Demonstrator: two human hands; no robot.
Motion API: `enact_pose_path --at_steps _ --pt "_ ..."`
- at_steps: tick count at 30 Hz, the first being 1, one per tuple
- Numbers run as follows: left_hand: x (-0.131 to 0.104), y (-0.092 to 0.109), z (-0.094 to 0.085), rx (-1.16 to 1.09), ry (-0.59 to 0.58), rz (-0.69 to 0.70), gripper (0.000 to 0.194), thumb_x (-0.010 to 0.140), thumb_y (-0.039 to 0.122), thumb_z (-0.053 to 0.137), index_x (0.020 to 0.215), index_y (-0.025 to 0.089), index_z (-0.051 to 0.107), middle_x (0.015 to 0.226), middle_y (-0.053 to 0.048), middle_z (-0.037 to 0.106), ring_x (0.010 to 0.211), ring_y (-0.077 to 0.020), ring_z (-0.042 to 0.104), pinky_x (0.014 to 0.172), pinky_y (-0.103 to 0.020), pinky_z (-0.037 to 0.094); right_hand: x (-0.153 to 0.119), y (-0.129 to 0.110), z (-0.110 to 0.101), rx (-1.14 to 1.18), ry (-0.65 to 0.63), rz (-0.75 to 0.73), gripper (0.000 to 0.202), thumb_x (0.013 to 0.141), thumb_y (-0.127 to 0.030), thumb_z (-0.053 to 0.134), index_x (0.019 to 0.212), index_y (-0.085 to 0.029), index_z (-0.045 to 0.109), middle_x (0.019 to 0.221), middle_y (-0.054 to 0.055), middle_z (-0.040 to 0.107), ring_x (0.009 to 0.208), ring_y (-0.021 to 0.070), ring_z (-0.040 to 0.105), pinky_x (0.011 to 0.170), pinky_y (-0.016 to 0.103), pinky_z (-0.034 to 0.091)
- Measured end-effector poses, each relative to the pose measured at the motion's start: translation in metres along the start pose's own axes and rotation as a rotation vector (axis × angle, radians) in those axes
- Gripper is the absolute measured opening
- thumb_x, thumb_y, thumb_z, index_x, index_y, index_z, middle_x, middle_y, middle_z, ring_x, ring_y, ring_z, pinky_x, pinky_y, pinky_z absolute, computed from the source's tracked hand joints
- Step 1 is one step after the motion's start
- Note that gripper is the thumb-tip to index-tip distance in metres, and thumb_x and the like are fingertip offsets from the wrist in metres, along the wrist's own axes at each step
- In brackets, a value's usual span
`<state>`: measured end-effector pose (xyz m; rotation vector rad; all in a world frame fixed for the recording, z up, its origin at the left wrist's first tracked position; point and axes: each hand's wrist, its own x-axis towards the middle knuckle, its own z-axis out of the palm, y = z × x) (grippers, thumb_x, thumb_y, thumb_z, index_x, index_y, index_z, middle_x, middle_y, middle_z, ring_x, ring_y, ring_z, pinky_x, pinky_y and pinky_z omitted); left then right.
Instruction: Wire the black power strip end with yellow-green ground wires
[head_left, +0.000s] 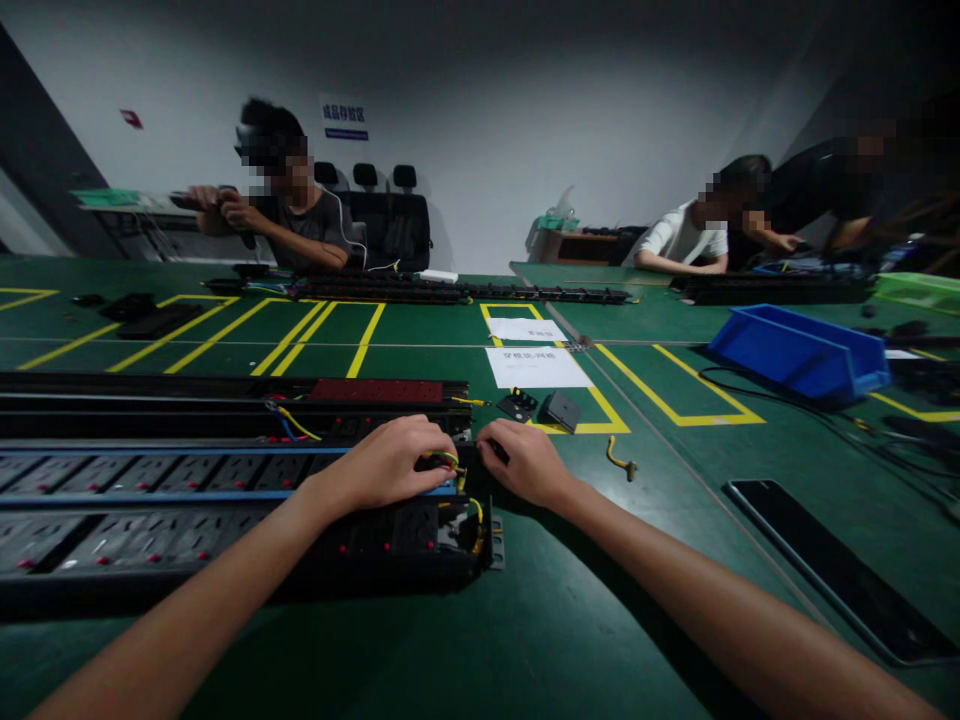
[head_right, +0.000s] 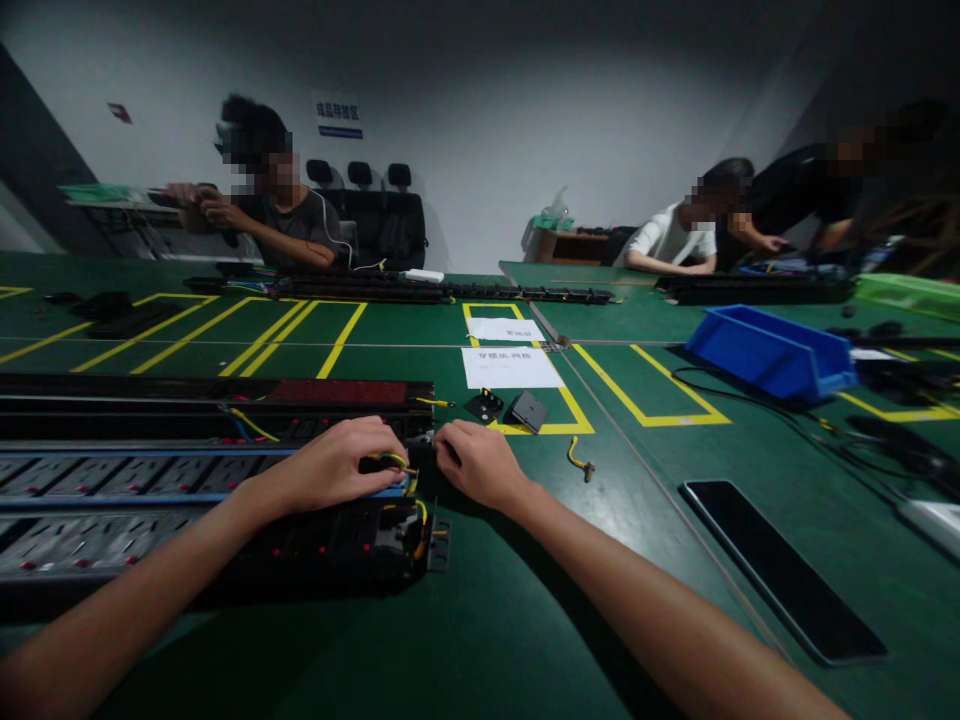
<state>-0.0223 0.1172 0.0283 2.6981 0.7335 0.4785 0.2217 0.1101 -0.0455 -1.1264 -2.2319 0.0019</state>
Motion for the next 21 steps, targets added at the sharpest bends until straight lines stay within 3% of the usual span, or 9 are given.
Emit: enact_pose_path --at_steps 9,15,21 --pt "-0.0003 0.0011 -0.0003 -0.053 -0.001 -0.007 0.011 0.091 0.022 0.063 0.1 0.019 0.069 0.105 -0.006 0.065 0.095 -0.0189 0.062 0.084 -0.031 0.047 0.0 -0.0012 -0.0026 0.024 -0.006 -0.005 0.01 0.095 -0.018 0.052 0.091 -0.02 0.061 0.081 0.003 0.065 0.072 0.0162 0.059 0.064 0.026 0.037" --pt "0.0007 0.0014 -0.0009 -0.036 -0.008 0.023 0.01 0.092 0.024 0.063 0.096 0.018 0.069 0.091 -0.005 0.067 0.089 -0.0193 0.062 0.079 -0.031 0.046 0.0002 -0.0013 -0.0025 0.012 -0.007 0.0 0.01 0.094 -0.017 0.052 0.091 -0.02 0.061 0.082 0.004 0.066 0.073 0.0166 0.059 0.065 0.026 0.037" --pt "0.001 0.0015 -0.0005 -0.038 -0.003 0.023 0.011 0.092 0.026 0.064 0.096 0.018 0.07 0.092 -0.005 0.07 0.09 -0.0193 0.062 0.08 -0.031 0.045 0.0005 -0.0015 -0.0027 -0.001 -0.011 0.004 0.01 0.093 -0.016 0.052 0.09 -0.021 0.061 0.082 0.004 0.066 0.073 0.0167 0.059 0.064 0.026 0.037"
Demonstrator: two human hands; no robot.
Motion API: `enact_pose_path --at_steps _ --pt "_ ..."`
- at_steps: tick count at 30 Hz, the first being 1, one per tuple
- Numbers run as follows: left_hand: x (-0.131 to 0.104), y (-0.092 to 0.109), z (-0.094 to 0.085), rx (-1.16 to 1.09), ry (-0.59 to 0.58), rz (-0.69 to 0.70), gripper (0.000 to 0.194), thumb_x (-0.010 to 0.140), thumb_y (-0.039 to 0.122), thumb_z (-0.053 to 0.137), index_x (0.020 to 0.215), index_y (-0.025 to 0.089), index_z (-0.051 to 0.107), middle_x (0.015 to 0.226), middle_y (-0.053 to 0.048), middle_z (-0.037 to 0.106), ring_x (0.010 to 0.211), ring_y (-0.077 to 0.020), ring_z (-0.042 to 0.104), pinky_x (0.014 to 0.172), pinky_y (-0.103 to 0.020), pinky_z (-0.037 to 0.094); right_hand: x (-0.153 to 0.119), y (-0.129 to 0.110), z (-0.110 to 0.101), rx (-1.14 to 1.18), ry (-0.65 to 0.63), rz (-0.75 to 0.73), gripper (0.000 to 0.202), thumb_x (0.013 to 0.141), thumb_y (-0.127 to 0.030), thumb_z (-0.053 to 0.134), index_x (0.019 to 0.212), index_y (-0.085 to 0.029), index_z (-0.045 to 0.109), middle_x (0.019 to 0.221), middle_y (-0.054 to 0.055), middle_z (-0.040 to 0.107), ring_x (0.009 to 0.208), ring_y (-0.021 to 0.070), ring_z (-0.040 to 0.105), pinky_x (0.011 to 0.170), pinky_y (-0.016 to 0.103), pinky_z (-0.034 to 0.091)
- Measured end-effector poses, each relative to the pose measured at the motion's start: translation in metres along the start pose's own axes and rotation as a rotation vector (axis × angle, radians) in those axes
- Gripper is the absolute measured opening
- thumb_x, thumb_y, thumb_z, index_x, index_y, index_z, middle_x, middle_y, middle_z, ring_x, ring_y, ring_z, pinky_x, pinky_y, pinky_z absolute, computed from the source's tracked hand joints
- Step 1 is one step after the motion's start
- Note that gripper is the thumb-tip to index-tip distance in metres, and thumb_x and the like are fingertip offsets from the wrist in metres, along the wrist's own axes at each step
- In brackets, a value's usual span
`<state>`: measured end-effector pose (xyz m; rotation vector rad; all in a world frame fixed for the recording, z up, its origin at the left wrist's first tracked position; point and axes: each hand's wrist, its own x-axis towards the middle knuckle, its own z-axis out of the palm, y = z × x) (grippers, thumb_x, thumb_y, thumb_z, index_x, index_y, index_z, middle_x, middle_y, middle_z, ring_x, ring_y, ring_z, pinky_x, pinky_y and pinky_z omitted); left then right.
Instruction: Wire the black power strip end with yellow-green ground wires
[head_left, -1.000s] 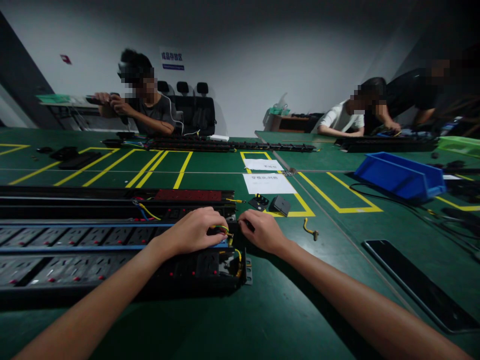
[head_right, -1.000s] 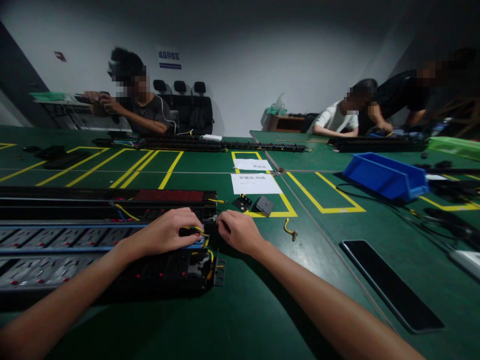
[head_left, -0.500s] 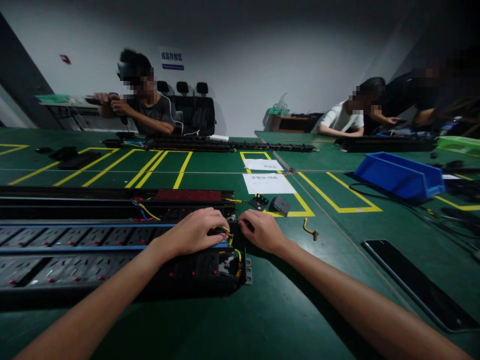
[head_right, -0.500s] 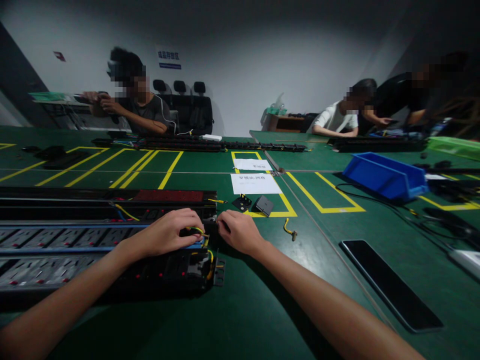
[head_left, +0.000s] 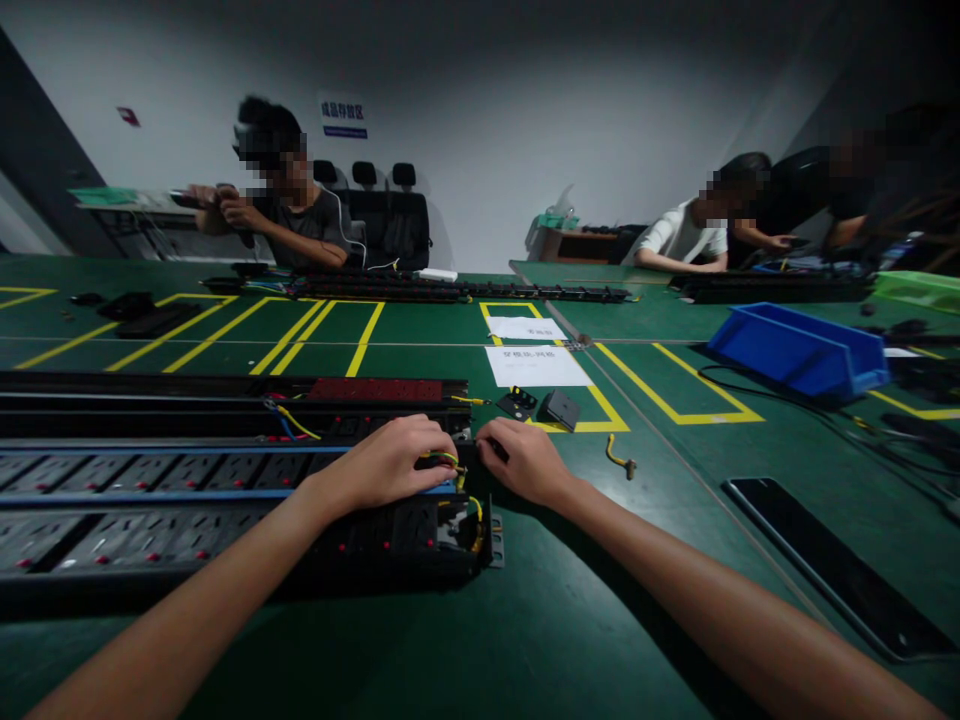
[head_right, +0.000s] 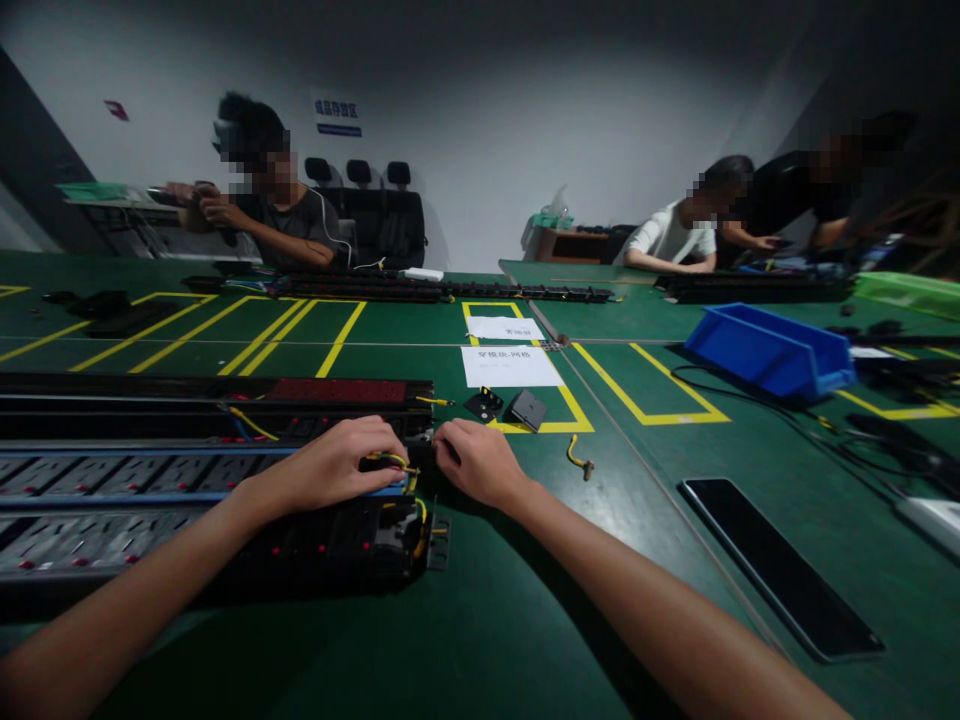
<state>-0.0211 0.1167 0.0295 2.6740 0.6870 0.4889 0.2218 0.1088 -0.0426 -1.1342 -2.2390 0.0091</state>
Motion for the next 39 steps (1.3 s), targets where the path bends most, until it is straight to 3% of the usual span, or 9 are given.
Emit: enact_pose_path --at_steps 39 --pt "0.0 0.0016 0.0 0.028 -0.006 -0.063 0.02 0.096 0.033 0.058 0.099 0.021 0.073 0.087 -0.005 0.072 0.082 -0.0181 0.064 0.073 -0.029 0.044 0.0008 -0.0021 -0.0015 0.008 0.002 0.001 0.011 0.093 -0.016 0.052 0.088 -0.02 0.061 0.078 0.003 0.064 0.07 0.0164 0.057 0.063 0.026 0.036"
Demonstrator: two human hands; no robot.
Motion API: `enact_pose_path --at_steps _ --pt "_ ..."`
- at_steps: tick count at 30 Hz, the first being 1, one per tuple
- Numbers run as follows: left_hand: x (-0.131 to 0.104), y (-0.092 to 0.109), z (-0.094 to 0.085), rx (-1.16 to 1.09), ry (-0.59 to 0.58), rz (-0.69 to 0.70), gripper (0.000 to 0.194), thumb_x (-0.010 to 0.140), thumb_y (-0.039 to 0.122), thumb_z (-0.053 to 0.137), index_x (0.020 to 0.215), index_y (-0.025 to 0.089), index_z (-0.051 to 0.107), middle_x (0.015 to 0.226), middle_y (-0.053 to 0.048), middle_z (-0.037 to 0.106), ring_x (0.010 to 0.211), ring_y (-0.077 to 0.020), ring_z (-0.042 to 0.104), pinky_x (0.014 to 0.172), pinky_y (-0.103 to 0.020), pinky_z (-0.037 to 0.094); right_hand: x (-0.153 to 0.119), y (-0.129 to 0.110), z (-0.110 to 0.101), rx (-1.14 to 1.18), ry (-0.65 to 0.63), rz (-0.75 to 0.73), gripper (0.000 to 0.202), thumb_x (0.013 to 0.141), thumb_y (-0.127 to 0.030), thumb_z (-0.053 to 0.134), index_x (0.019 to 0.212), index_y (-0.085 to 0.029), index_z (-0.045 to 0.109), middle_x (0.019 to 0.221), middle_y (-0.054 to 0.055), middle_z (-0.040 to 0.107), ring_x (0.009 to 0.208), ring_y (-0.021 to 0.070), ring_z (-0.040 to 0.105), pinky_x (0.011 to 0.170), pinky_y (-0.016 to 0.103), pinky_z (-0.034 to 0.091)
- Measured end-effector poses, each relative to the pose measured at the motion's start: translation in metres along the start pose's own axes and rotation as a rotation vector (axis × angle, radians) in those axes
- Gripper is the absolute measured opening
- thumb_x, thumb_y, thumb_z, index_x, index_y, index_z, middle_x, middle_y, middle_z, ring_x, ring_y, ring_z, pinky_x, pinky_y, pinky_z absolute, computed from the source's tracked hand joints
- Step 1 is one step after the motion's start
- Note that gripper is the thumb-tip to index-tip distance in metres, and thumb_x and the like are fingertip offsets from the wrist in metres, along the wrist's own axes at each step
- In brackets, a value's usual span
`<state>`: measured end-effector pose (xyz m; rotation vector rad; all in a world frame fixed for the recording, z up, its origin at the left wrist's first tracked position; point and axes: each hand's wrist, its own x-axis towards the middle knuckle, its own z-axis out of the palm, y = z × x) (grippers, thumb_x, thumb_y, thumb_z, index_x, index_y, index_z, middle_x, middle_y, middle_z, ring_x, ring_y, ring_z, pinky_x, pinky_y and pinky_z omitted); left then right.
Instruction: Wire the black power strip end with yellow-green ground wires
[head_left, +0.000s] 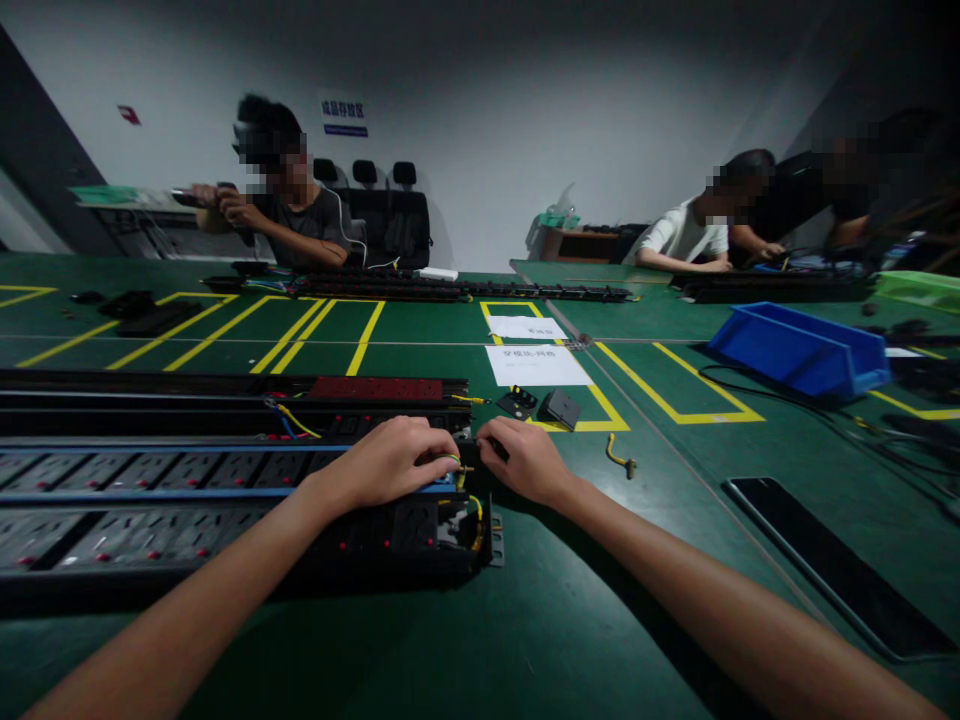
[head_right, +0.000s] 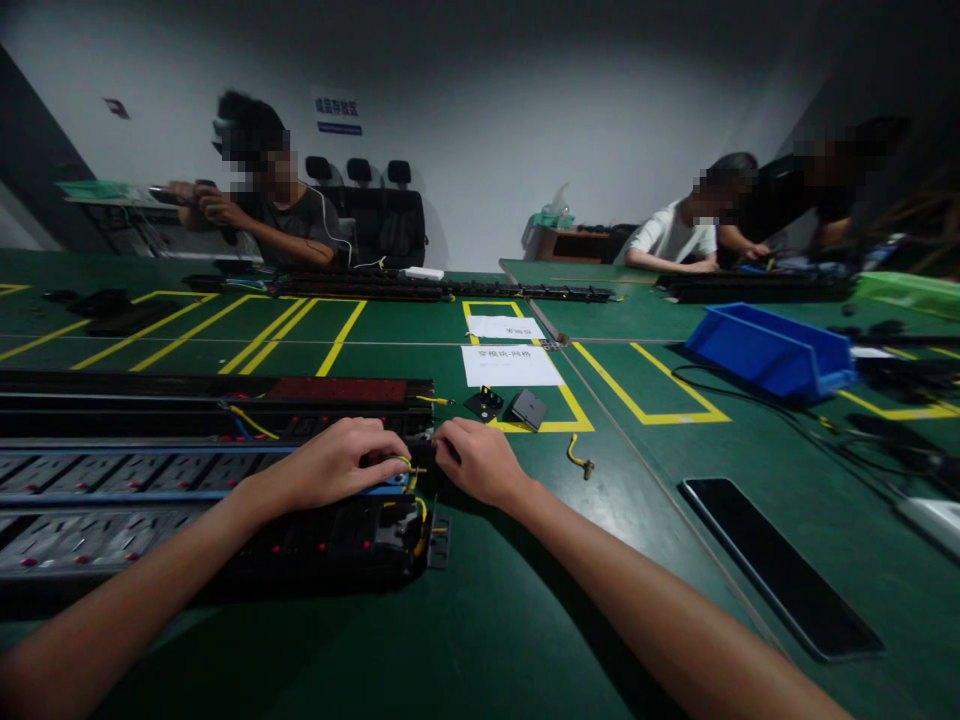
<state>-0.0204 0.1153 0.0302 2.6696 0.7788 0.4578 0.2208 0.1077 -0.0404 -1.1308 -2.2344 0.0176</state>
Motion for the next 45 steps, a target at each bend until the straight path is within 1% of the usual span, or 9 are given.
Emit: enact_pose_path --at_steps 10,16,23,29,35,41,45 --pt "-0.001 -0.002 0.002 0.016 0.003 0.003 0.02 0.097 0.032 0.057 0.103 0.022 0.074 0.089 -0.005 0.073 0.084 -0.0185 0.064 0.077 -0.03 0.045 0.0 0.0 0.0 0.002 0.004 -0.001 0.011 0.094 -0.017 0.052 0.089 -0.021 0.061 0.079 0.003 0.065 0.072 0.0169 0.059 0.064 0.027 0.037" --pt "-0.001 -0.001 0.002 0.028 0.019 0.005 0.023 0.097 0.032 0.057 0.112 0.023 0.073 0.094 -0.006 0.073 0.087 -0.0196 0.063 0.077 -0.031 0.044 0.0 0.0 0.0 0.005 0.004 0.007 0.012 0.095 -0.018 0.051 0.088 -0.02 0.061 0.08 0.004 0.066 0.072 0.017 0.059 0.064 0.026 0.037" --pt "-0.002 0.0 0.001 0.029 0.039 -0.008 0.028 0.097 0.032 0.057 0.121 0.023 0.07 0.096 -0.007 0.07 0.091 -0.021 0.061 0.081 -0.033 0.044 0.0 0.0 -0.002 0.02 -0.012 -0.002 0.011 0.094 -0.017 0.052 0.09 -0.02 0.061 0.081 0.004 0.066 0.072 0.017 0.059 0.064 0.026 0.037" --pt "-0.003 0.002 0.002 0.008 0.019 -0.037 0.03 0.096 0.034 0.059 0.123 0.025 0.069 0.097 -0.007 0.067 0.092 -0.0216 0.061 0.084 -0.035 0.045 0.0 0.0 -0.001 0.023 -0.004 -0.014 0.011 0.094 -0.018 0.051 0.089 -0.02 0.061 0.08 0.004 0.065 0.071 0.0167 0.058 0.064 0.026 0.037" --pt "-0.003 0.003 0.001 -0.013 -0.012 -0.035 0.029 0.096 0.031 0.056 0.122 0.027 0.069 0.098 -0.006 0.067 0.094 -0.0215 0.062 0.087 -0.036 0.045 -0.001 0.001 0.001 0.02 0.009 -0.017 0.011 0.094 -0.018 0.051 0.088 -0.02 0.06 0.08 0.004 0.065 0.07 0.0162 0.058 0.063 0.025 0.036" --pt "-0.002 0.007 0.0 -0.012 0.003 -0.052 0.032 0.095 0.038 0.058 0.123 0.025 0.068 0.098 -0.006 0.068 0.093 -0.0221 0.063 0.086 -0.037 0.046 -0.001 0.002 0.0 0.034 -0.002 -0.024 0.011 0.094 -0.019 0.05 0.09 -0.02 0.059 0.08 0.004 0.064 0.07 0.0164 0.057 0.063 0.025 0.036" --pt "-0.002 0.009 -0.002 -0.033 0.049 -0.074 0.035 0.094 0.04 0.059 0.124 0.023 0.065 0.097 -0.006 0.069 0.09 -0.0208 0.064 0.085 -0.036 0.048 -0.001 0.002 -0.002 0.051 -0.013 -0.042 0.01 0.094 -0.018 0.049 0.093 -0.02 0.059 0.08 0.004 0.063 0.071 0.0166 0.056 0.063 0.025 0.036"
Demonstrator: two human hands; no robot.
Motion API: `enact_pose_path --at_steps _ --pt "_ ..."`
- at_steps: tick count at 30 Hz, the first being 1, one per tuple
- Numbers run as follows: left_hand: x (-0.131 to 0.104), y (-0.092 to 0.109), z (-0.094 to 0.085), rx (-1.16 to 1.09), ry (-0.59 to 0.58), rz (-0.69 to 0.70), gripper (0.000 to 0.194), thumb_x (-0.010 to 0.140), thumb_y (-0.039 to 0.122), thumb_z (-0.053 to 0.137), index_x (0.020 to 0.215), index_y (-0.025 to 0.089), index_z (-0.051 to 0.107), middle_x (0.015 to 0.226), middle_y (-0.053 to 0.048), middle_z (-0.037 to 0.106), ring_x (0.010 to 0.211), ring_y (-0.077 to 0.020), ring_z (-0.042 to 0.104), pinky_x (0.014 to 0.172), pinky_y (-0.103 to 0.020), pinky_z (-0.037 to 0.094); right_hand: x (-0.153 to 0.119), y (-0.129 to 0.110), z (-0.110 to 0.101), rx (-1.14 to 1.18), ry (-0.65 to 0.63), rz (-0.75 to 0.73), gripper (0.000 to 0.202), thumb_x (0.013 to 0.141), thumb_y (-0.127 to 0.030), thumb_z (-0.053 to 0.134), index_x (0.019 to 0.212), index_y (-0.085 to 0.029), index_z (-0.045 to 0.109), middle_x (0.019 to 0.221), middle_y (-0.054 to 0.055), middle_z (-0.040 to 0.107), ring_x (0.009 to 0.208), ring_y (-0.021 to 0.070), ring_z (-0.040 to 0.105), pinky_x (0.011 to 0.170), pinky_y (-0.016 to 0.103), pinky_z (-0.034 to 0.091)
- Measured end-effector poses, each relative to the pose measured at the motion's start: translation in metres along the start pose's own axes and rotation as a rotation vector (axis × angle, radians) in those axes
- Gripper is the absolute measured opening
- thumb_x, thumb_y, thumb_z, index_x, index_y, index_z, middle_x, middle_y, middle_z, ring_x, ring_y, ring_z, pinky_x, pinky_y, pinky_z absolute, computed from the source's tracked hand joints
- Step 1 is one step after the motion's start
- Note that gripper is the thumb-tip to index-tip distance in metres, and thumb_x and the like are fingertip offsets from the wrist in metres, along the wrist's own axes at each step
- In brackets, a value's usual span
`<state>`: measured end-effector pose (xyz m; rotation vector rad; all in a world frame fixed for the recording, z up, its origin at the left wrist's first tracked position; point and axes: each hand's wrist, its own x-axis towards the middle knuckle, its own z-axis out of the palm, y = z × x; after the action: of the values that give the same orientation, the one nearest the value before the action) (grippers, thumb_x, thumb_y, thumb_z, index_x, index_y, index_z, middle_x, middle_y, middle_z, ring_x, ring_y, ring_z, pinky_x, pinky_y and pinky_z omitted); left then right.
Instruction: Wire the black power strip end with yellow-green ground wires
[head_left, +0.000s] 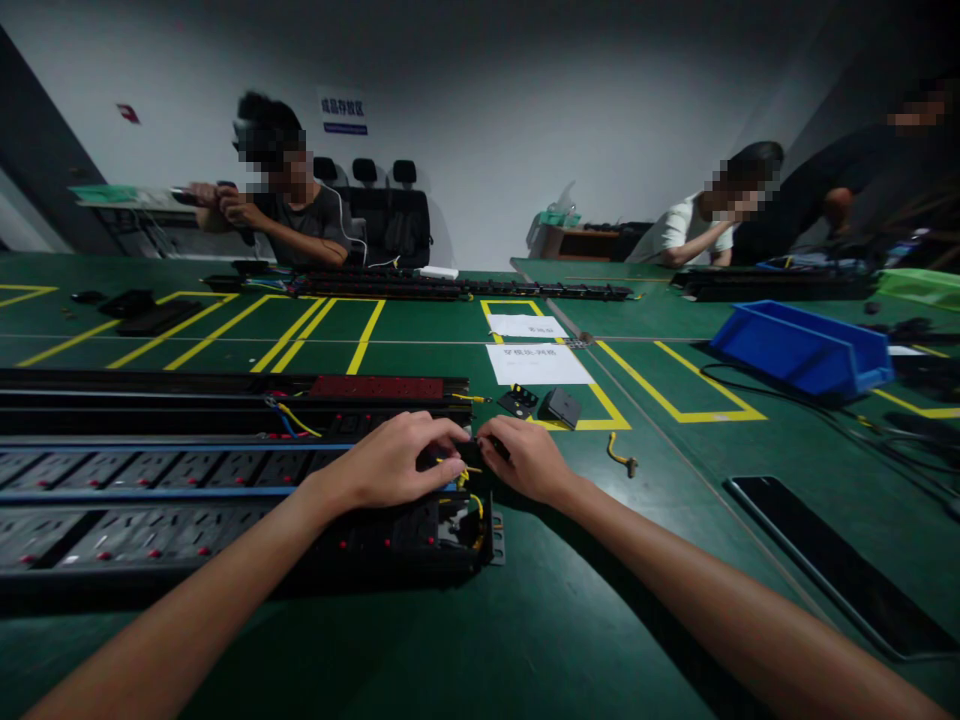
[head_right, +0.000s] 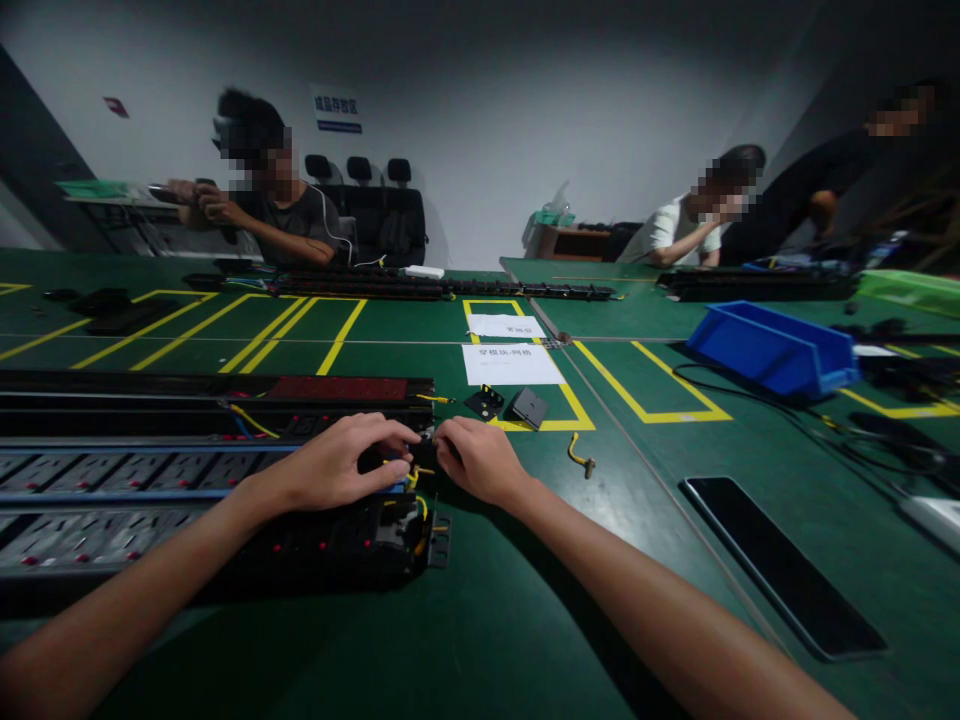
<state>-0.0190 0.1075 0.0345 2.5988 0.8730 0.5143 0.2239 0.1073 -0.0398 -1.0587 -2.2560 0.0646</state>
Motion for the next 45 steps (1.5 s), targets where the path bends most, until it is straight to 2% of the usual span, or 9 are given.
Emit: enact_pose_path --at_steps 7,11,17,20,24,32,45 --pt "0.0013 -0.001 -0.0005 0.022 0.018 0.032 0.021 0.093 0.037 0.06 0.104 0.02 0.066 0.097 -0.005 0.068 0.091 -0.0204 0.061 0.082 -0.034 0.045 0.0006 -0.0011 -0.002 0.002 -0.005 -0.001 0.011 0.094 -0.019 0.049 0.093 -0.02 0.059 0.079 0.004 0.063 0.069 0.0167 0.055 0.062 0.026 0.036" --pt "0.0018 0.0009 -0.0024 0.012 -0.014 0.026 0.017 0.094 0.032 0.056 0.091 0.019 0.066 0.088 -0.004 0.067 0.085 -0.019 0.059 0.079 -0.033 0.044 0.0005 -0.0011 -0.0005 -0.008 0.008 0.008 0.011 0.094 -0.019 0.049 0.092 -0.02 0.059 0.081 0.004 0.064 0.071 0.017 0.057 0.063 0.026 0.037" --pt "0.0014 0.0027 -0.0048 0.037 -0.068 0.074 0.007 0.084 0.021 0.058 0.082 0.018 0.064 0.083 -0.003 0.062 0.081 -0.0185 0.057 0.076 -0.032 0.043 0.0003 0.0015 0.0051 -0.032 0.022 0.034 0.01 0.092 -0.016 0.052 0.089 -0.021 0.06 0.081 0.003 0.066 0.072 0.017 0.059 0.065 0.026 0.038" --pt "0.0005 0.0026 -0.005 0.036 -0.094 0.07 0.007 0.083 0.021 0.058 0.083 0.018 0.065 0.088 -0.004 0.061 0.081 -0.0182 0.057 0.075 -0.031 0.044 0.0002 0.0023 0.006 -0.041 0.023 0.04 0.009 0.091 -0.015 0.053 0.089 -0.021 0.06 0.081 0.003 0.066 0.072 0.017 0.059 0.065 0.026 0.038" --pt "-0.0006 0.0028 -0.0048 0.036 -0.094 0.066 0.014 0.085 0.024 0.059 0.092 0.019 0.07 0.096 -0.006 0.062 0.088 -0.0198 0.059 0.082 -0.034 0.046 -0.0001 0.0018 0.0051 -0.038 0.015 0.037 0.01 0.092 -0.015 0.052 0.09 -0.021 0.06 0.082 0.003 0.066 0.074 0.0174 0.06 0.066 0.027 0.039" --pt "-0.0006 0.0058 -0.0044 0.076 -0.111 0.03 0.028 0.087 0.04 0.062 0.107 0.023 0.073 0.1 -0.006 0.063 0.091 -0.0223 0.062 0.086 -0.038 0.046 0.0001 0.0008 0.0037 -0.056 0.012 0.04 0.008 0.091 -0.015 0.053 0.089 -0.02 0.059 0.081 0.003 0.065 0.073 0.017 0.06 0.065 0.026 0.037" --pt "-0.0002 0.0039 -0.002 0.084 -0.092 0.049 0.028 0.085 0.04 0.064 0.105 0.025 0.075 0.1 -0.006 0.065 0.091 -0.0227 0.063 0.084 -0.037 0.045 0.0004 0.0026 0.0055 -0.062 0.017 0.027 0.009 0.092 -0.015 0.053 0.091 -0.02 0.061 0.08 0.003 0.065 0.073 0.0163 0.059 0.065 0.026 0.037"
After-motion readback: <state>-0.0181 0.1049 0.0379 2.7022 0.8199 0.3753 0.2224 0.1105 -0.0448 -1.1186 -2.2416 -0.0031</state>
